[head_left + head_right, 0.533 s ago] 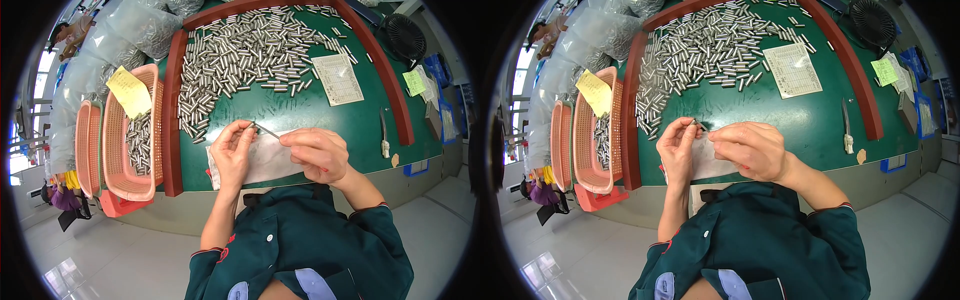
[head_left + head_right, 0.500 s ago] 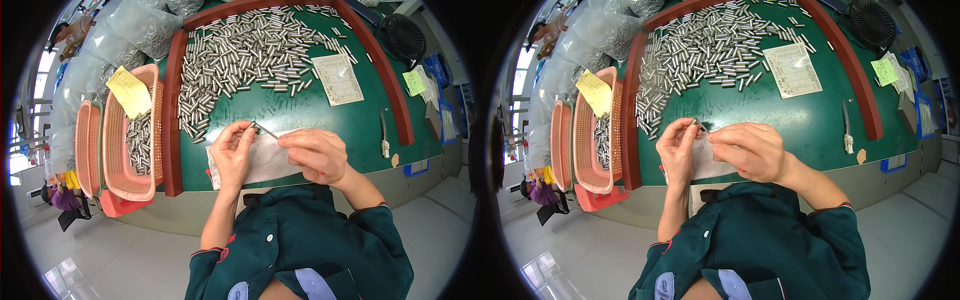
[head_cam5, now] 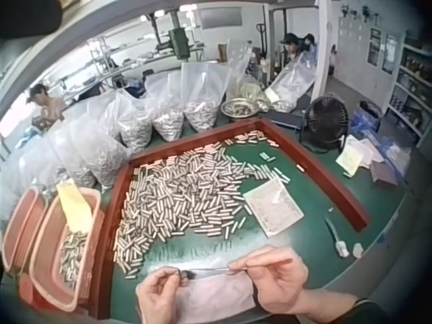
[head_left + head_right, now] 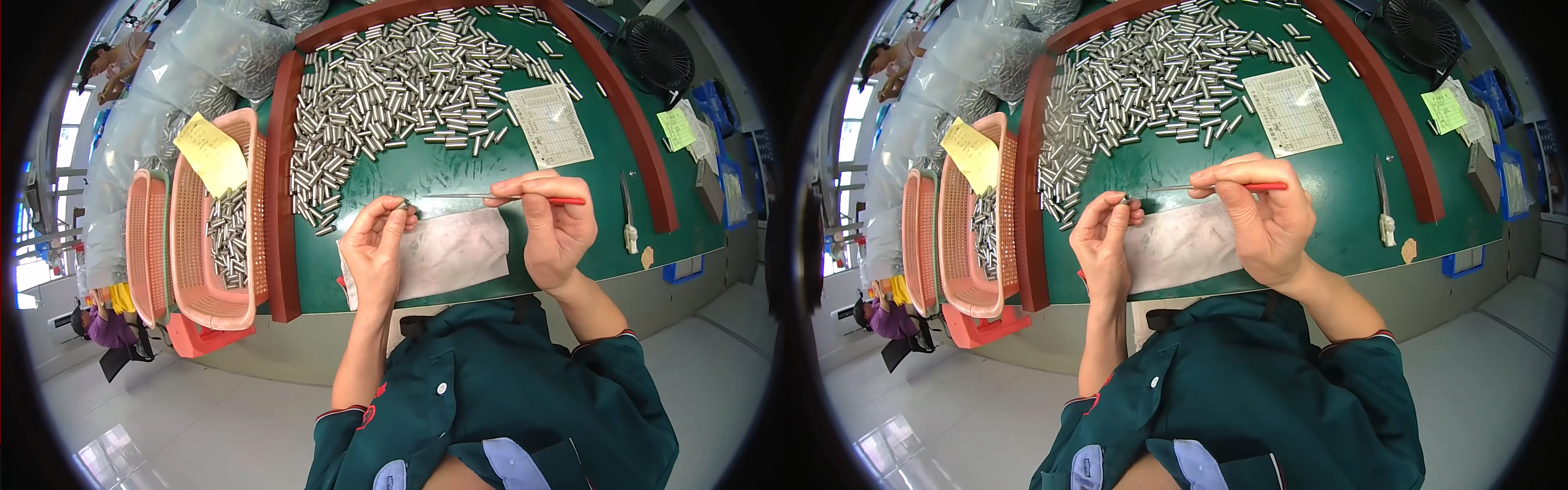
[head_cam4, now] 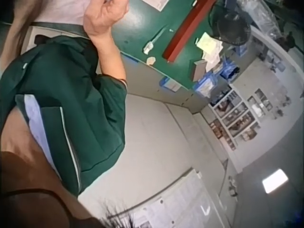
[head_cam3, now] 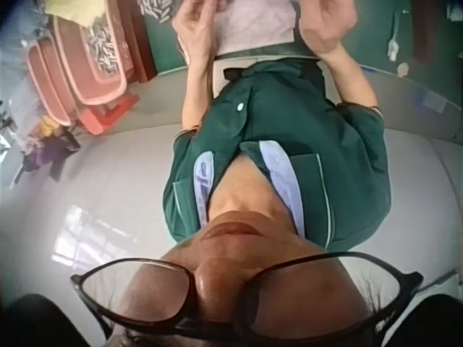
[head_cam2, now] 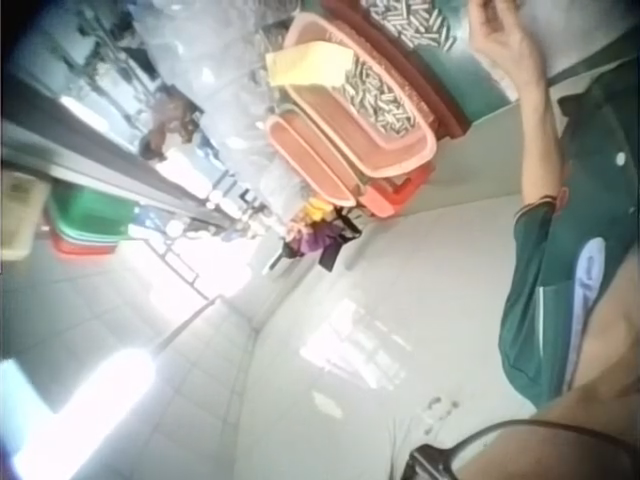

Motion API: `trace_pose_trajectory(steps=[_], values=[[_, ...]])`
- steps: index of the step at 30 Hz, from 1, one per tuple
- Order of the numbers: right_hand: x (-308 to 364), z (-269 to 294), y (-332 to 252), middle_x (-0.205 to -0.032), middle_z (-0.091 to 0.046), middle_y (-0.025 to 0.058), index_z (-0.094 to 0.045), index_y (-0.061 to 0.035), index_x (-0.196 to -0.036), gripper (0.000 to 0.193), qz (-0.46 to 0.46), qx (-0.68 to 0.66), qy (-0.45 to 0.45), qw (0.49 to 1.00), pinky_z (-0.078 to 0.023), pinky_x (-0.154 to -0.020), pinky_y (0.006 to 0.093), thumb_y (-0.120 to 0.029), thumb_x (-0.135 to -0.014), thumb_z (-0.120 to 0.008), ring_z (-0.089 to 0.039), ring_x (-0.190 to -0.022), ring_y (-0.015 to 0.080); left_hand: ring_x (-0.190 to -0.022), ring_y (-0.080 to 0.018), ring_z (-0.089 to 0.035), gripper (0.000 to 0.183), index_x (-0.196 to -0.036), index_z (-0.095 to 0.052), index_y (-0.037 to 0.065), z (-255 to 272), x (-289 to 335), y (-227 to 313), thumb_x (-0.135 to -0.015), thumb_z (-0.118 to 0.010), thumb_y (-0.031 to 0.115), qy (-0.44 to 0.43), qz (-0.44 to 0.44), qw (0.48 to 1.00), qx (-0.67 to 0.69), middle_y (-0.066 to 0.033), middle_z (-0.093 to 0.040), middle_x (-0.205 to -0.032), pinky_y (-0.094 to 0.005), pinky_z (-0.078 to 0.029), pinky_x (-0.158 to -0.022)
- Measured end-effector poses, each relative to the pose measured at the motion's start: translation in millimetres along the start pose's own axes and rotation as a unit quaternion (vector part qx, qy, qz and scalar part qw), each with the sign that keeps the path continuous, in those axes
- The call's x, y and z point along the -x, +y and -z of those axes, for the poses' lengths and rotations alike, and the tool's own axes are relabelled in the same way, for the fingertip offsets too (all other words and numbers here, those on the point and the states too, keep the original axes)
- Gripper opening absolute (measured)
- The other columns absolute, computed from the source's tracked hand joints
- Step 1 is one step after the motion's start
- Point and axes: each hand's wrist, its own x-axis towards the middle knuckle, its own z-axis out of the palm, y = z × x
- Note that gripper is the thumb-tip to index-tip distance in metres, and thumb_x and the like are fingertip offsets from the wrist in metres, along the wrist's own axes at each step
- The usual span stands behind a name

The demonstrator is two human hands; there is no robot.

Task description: Inspecting and cleaning the interior of small cylindrical metal tubes using a thin needle probe.

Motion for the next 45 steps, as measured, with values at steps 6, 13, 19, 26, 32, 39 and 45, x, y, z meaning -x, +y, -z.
trace_pose_trajectory(steps=[6,13,19,26,32,39,45], values=[[1.4,-3.2,2.3,-0.084,-0.061,0.0165,-0.048,0.0032,-0.091,0.006,-0.011,-0.001,-0.005,1.0,-0.052,-0.066,0.0275,0.002,-0.086,-0.05,-0.062,-0.071,0.0182,-0.071,-0.0117,-0.058,0.013,-0.095,-0.058,-0.005,0.3,0.2,-2.0,-0.083,-0.056,-0.001,-0.015,-0.015,1.0,-0.015,-0.0081,-0.061,-0.081,-0.0227,-0.048,-0.068],[4.0,-6.9,5.9,-0.082,-0.062,0.0155,-0.052,0.0027,-0.088,0.009,0.019,0.018,-0.015,1.0,-0.052,-0.059,0.0272,0.004,-0.081,-0.056,-0.062,-0.068,0.0196,-0.071,-0.0108,-0.058,0.012,-0.094,-0.058,-0.005,-1.4,1.6,-1.3,-0.083,-0.056,-0.001,-0.023,-0.011,0.999,-0.023,-0.0079,-0.061,-0.081,-0.0219,-0.048,-0.066],[-3.2,0.3,-1.7,-0.082,-0.063,0.0155,-0.055,-0.0006,-0.088,0.011,0.173,0.154,-0.174,0.957,-0.053,-0.057,0.0315,-0.004,-0.079,-0.06,-0.064,-0.068,0.0266,-0.069,-0.0107,-0.058,0.012,-0.093,-0.058,-0.005,-1.8,1.8,0.5,-0.082,-0.057,-0.001,-0.032,0.0,0.998,-0.047,-0.0077,-0.061,-0.078,-0.0213,-0.048,-0.065],[0.2,-1.7,-7.8,-0.09,-0.061,0.0144,-0.053,-0.0008,-0.082,0.016,0.286,0.182,-0.227,0.913,-0.055,-0.059,0.034,-0.009,-0.073,-0.064,-0.063,-0.074,0.0274,-0.067,-0.0118,-0.057,0.011,-0.092,-0.057,-0.005,-5.4,4.7,-1.2,-0.082,-0.057,0.0,0.001,-0.027,0.997,-0.076,-0.0089,-0.061,-0.078,-0.0228,-0.047,-0.064],[-6.7,-3.8,-19.8,-0.085,-0.063,0.0161,-0.048,-0.0022,-0.091,0.011,0.162,0.163,-0.194,0.954,-0.053,-0.059,0.034,0.0,-0.082,-0.052,-0.064,-0.072,0.0302,-0.069,-0.0134,-0.057,0.014,-0.095,-0.056,-0.003,3.9,-2.5,0.1,-0.083,-0.057,0.004,-0.014,0.019,0.996,0.082,-0.0089,-0.06,-0.078,-0.0241,-0.047,-0.065],[-2.0,-7.0,-6.5,-0.081,-0.063,0.0156,-0.05,0.0017,-0.091,0.013,0.15,0.059,-0.097,0.982,-0.052,-0.06,0.0306,0.002,-0.08,-0.057,-0.064,-0.071,0.0262,-0.065,-0.0143,-0.049,0.018,-0.097,-0.055,0.003,18.1,-7.3,-3.6,-0.087,-0.054,0.018,-0.156,0.136,0.944,0.257,-0.0066,-0.054,-0.073,-0.0245,-0.041,-0.061],[-3.1,-8.3,-5.3,-0.08,-0.063,0.0154,-0.051,0.0016,-0.091,0.014,0.155,0.077,-0.099,0.98,-0.053,-0.06,0.0306,0.002,-0.079,-0.058,-0.064,-0.07,0.0257,-0.063,-0.0143,-0.049,0.02,-0.096,-0.055,0.002,17.6,-8.8,-5.5,-0.088,-0.054,0.02,-0.159,0.138,0.94,0.269,-0.0065,-0.054,-0.072,-0.0242,-0.041,-0.059]])
